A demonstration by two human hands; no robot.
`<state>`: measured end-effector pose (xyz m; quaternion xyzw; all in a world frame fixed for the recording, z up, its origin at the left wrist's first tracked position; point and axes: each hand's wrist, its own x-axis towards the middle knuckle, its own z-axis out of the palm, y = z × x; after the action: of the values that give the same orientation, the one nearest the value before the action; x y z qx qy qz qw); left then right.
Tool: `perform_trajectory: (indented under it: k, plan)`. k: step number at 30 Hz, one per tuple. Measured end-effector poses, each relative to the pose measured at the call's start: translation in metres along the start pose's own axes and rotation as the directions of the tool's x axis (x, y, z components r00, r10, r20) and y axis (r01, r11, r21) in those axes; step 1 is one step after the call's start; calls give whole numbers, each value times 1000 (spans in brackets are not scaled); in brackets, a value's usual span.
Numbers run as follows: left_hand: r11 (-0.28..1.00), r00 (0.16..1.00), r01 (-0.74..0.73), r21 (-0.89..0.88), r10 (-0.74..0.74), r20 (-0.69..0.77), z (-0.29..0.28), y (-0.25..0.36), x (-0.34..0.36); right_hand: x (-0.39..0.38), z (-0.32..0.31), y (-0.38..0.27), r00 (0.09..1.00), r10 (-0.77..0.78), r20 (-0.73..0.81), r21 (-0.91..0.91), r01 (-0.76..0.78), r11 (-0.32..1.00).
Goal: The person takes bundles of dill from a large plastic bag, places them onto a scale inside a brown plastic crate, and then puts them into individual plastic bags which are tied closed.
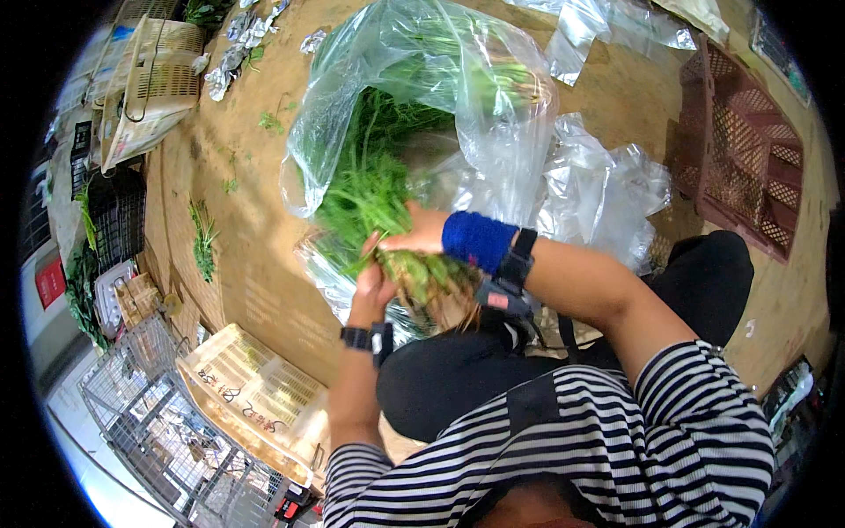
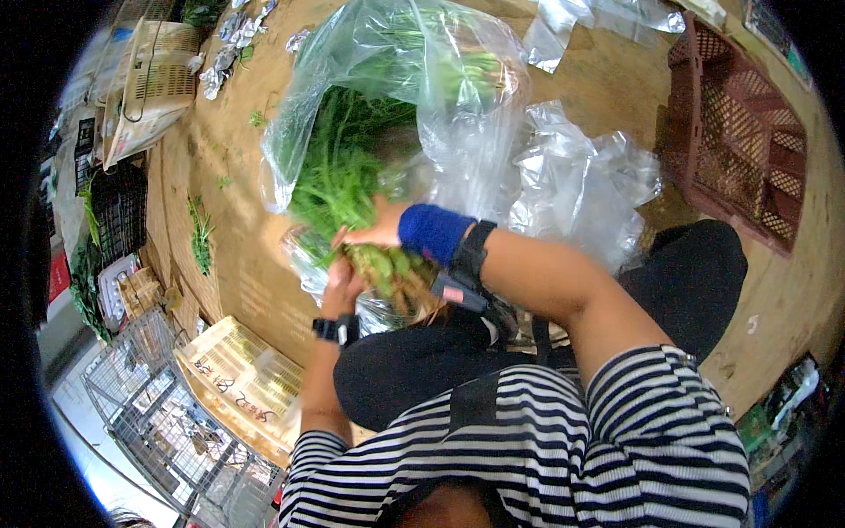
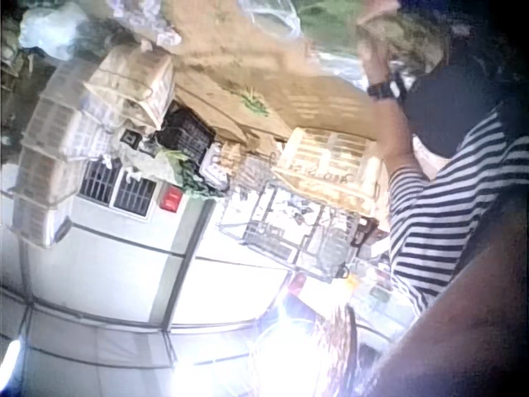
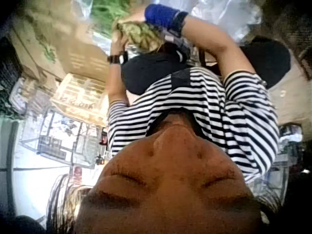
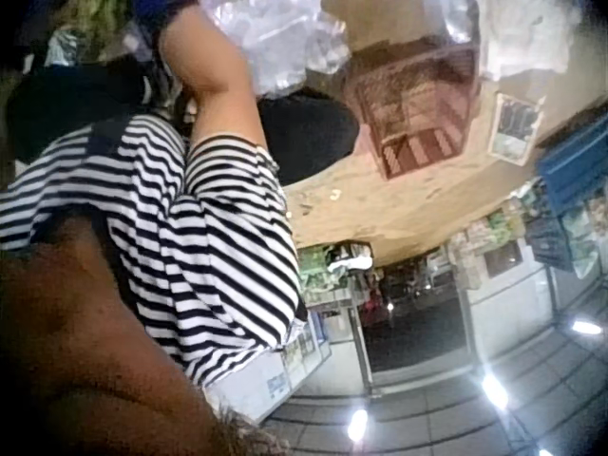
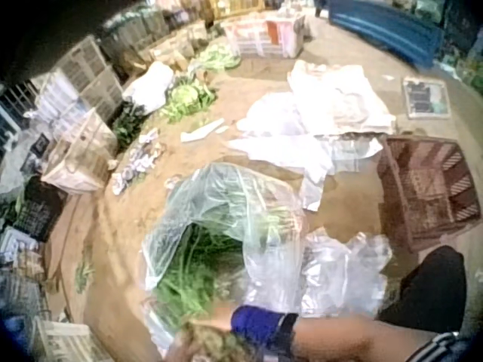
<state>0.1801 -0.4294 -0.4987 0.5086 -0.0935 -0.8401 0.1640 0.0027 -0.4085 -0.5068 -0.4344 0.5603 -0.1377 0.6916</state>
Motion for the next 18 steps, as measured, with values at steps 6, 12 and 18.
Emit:
perform_trajectory:
  k: [6, 12, 18]
  plan:
    - [926, 992, -96, 366, 119, -40, 47, 27, -102, -77, 1, -67, 989, -145, -42, 29, 146, 989]
    - [801, 964, -70, 595, 207, -165, 124, 19, -165, -174, -25, -86, 940, -295, -169, -14, 297, 955]
    - [901, 984, -110, 420, 159, -85, 200, -7, -173, -268, -60, -75, 879, -318, -356, 147, 388, 910]
